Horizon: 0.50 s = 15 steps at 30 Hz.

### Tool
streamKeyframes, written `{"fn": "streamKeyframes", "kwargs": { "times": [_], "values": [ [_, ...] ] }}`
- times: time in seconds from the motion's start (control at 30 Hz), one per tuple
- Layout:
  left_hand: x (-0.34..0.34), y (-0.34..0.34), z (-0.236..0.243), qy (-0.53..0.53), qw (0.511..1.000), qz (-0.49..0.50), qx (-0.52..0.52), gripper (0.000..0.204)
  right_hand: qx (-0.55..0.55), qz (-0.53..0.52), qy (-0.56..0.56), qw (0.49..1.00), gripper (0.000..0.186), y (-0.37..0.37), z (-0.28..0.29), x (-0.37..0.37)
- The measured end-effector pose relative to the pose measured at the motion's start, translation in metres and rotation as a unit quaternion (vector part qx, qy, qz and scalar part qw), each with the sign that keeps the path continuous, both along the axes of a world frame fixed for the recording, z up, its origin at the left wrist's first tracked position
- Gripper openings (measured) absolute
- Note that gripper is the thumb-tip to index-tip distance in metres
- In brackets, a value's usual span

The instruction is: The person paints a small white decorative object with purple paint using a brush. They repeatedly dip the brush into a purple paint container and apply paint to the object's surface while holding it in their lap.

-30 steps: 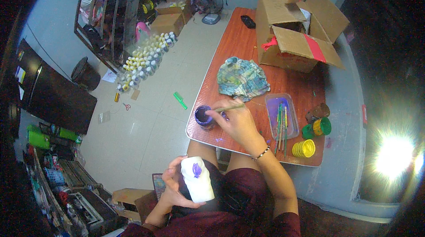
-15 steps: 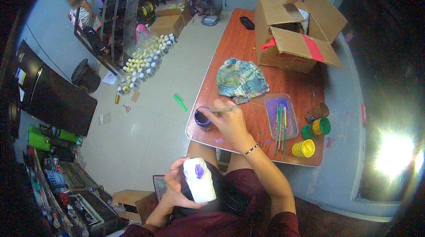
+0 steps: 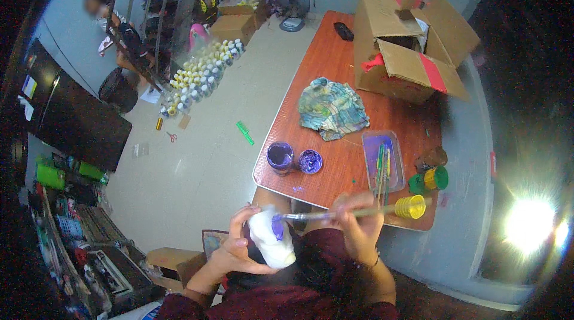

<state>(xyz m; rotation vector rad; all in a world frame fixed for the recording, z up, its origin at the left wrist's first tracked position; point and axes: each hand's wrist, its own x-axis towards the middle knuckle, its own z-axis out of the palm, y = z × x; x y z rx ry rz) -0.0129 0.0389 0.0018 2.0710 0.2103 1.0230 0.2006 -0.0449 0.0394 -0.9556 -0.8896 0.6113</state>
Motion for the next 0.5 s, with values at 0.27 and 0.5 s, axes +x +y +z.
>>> {"fn": "streamKeyframes", "kwargs": {
  "times": [0.27,0.5],
  "values": [
    [0.006,0.011,0.003,-0.001,0.993,0.01,0.119,0.081,0.106,0.017,-0.276,0.955,0.017,-0.026,0.006,-0.012],
    [0.006,0.011,0.011,0.067,0.992,0.016,0.105,0.086,0.164,-0.02,-0.319,0.933,0.018,-0.026,0.003,-0.016]
  ]
}}
